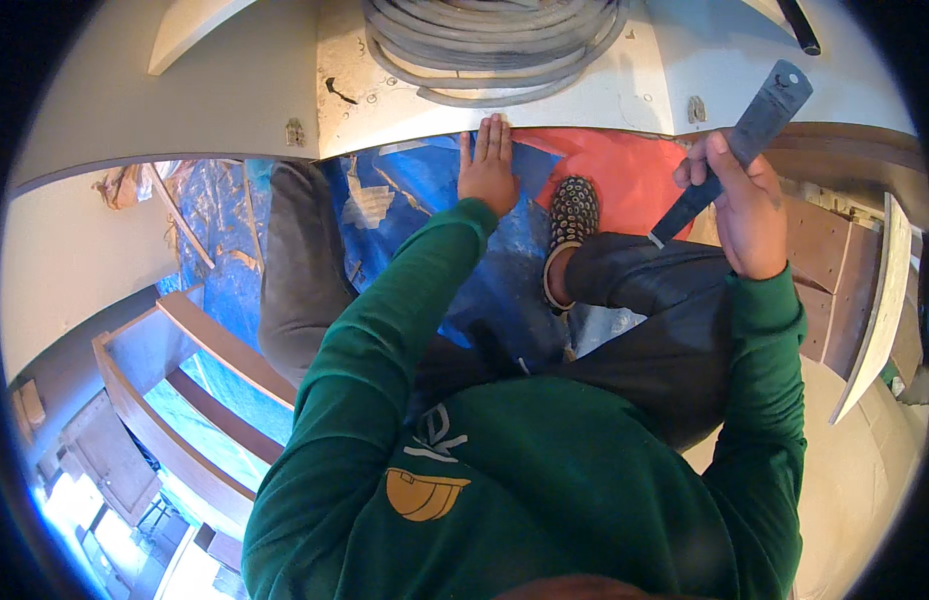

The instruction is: The person sits on the floor and uses a metal ruler to scrape and smooth the edges of a wooden cabinet. They repeatedly scrape along the bottom edge and side, occasionally repositioning the ruler and adjusting their posture.

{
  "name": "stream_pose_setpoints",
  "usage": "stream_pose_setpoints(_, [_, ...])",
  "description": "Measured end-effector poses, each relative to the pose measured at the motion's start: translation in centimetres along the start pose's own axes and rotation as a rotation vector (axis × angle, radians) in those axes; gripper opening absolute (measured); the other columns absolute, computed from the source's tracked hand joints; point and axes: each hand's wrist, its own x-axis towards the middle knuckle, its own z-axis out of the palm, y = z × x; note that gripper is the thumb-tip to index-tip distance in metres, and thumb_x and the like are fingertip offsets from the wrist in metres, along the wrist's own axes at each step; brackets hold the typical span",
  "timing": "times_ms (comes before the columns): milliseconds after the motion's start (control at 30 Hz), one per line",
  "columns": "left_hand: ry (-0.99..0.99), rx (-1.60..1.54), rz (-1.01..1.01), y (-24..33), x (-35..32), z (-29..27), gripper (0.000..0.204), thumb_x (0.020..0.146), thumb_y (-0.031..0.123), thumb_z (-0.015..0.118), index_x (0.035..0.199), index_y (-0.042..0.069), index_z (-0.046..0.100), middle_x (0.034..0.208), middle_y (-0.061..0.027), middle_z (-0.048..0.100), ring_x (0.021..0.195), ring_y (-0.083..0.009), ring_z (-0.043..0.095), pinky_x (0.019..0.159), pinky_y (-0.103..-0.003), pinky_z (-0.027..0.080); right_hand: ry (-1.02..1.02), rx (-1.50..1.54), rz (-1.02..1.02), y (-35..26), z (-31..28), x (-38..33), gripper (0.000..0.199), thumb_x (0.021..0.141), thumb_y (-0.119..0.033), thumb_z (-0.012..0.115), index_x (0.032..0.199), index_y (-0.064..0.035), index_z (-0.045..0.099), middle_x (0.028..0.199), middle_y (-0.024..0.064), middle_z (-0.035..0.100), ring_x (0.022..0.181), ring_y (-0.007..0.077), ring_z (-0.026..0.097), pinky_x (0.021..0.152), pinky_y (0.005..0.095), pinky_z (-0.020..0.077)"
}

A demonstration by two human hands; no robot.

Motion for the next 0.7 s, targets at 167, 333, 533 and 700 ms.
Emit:
stream_pose_setpoints(167, [0.017, 0.045, 0.102, 2.4, 1.5, 0.7, 0.081, 0.087, 0.031, 0.057, 0.153, 0.003, 0.019, 0.162, -0.0113, 0.017, 0.15, -0.0266, 0.014, 0.119, -0.053, 0.008, 0.001, 0.019, -0.019, 0.3, -0.5, 0.1, 0.022, 0.101, -0.02, 0.052, 0.091, -0.0026, 0.059, 0.077, 0.0028, 0.056, 0.075, 0.0146, 0.058, 0.076, 0.0313, 0.0486])
stream_pose_setpoints(333, [0.125, -0.19, 0.182, 4.9, 2.8, 2.0, 0.074, 0.09, 0.03, 0.053, 0.153, 0.004, 0.023, 0.161, -0.0107, 0.019, 0.149, -0.027, 0.016, 0.119, -0.053, 0.01, -0.003, 0.027, -0.021, 0.5, -0.6, 0.1, 0.02, 0.101, -0.019, 0.053, 0.093, -0.0021, 0.059, 0.078, 0.003, 0.057, 0.076, 0.0146, 0.058, 0.076, 0.031, 0.0488])
stream_pose_setpoints(533, [-0.005, 0.071, 0.208, 6.3, 3.5, 1.4, 0.069, 0.093, 0.028, 0.048, 0.153, 0.005, 0.023, 0.161, -0.0095, 0.02, 0.149, -0.0264, 0.018, 0.119, -0.052, 0.011, 0.007, 0.013, -0.022, 0.5, -0.5, 0.0, 0.021, 0.1, -0.02, 0.054, 0.092, -0.0019, 0.06, 0.076, 0.0027, 0.057, 0.076, 0.0141, 0.058, 0.076, 0.0306, 0.0486])
stream_pose_setpoints(700, [0.111, -0.126, 0.178, 2.8, 1.8, 2.2, 0.067, 0.09, 0.017, 0.046, 0.153, 0.007, 0.025, 0.162, -0.0081, 0.018, 0.149, -0.0245, 0.017, 0.12, -0.052, 0.01, 0.008, -0.001, -0.017, 0.4, -0.5, -0.1, 0.021, 0.1, -0.02, 0.054, 0.092, -0.0016, 0.06, 0.076, 0.0027, 0.057, 0.076, 0.014, 0.058, 0.076, 0.0303, 0.0482])
